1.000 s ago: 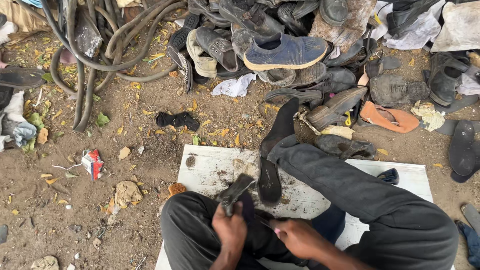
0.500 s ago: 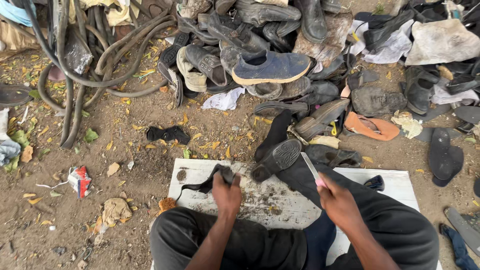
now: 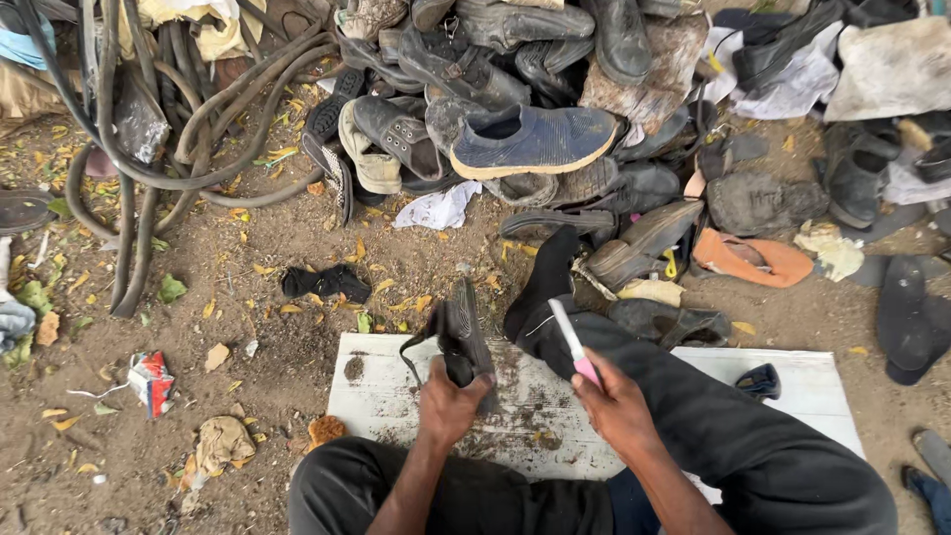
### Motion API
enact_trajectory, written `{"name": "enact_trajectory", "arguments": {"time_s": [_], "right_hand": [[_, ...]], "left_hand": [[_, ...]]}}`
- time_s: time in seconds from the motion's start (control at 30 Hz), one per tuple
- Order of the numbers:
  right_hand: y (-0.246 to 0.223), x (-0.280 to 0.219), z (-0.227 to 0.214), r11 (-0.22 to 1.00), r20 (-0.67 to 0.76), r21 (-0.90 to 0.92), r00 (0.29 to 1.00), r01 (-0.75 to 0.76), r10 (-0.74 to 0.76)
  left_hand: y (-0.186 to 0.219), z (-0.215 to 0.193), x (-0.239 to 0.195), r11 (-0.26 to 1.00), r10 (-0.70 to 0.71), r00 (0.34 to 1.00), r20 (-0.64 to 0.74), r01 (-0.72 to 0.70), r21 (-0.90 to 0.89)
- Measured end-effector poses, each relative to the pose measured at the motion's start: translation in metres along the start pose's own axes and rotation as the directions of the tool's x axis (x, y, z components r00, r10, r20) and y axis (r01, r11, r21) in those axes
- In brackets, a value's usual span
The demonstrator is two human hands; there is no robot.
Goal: The person sits on the ground and uses a knife to scrape and clean the soles of several shoes. They handle multiple pairs of footwear, including sneakers and sandals, removing debris and old material from the soles.
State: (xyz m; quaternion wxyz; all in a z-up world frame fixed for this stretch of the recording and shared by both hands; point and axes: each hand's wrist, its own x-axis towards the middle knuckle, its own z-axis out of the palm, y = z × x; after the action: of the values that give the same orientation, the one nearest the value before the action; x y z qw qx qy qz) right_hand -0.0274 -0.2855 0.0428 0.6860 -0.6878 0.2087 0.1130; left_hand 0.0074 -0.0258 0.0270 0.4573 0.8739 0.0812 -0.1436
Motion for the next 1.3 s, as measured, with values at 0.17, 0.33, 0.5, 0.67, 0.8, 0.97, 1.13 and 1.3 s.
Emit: {"name": "enact_trajectory", "arguments": {"time_s": [0.17,0.33,0.5,0.67,0.8,0.97,1.13,1.3], "right_hand": [[-0.001,0.013,0.009,0.997,0.003,0.066,1.000,-0.028,0.028],[0.026,-0.001,0.020,0.995,0.018,-0.092,0.999,0.048,-0.047],[0.038,-0.004,0.049,0.957,0.177,-0.289,0.984,0.032,0.020],[0.033,-0.021,0.069,0.979,0.369,-0.184,0.918,-0.084,0.148],[0.042,-0.039,0.072,0.840,0.441,0.098,0.779,-0.534,0.444],[0.069,-0.031,0.103,0.802,0.412,0.367,0.856,-0.471,0.314],[0.056,-0.011,0.116,0.833,0.227,0.465,0.950,-0.298,0.213],[0.028,-0.032,0.086,0.875,0.304,0.125,0.858,-0.468,0.415]], "left_hand": [[0.002,-0.043,-0.014,0.856,0.044,0.998,0.037,-0.057,0.514],[-0.028,-0.037,-0.013,0.944,-0.237,0.967,0.093,0.252,-0.215],[-0.046,-0.022,0.001,0.143,-0.306,0.908,0.285,0.340,-0.930],[-0.050,-0.020,0.003,0.073,-0.282,0.924,0.256,0.287,-0.955],[-0.044,-0.021,0.003,0.108,-0.264,0.932,0.249,0.285,-0.953],[-0.031,-0.007,-0.009,0.031,-0.055,0.960,0.274,0.276,-0.961],[-0.041,0.015,-0.006,0.001,-0.238,0.931,0.277,0.285,-0.959],[-0.065,0.016,0.017,0.001,-0.223,0.952,0.208,0.214,-0.977]]}}
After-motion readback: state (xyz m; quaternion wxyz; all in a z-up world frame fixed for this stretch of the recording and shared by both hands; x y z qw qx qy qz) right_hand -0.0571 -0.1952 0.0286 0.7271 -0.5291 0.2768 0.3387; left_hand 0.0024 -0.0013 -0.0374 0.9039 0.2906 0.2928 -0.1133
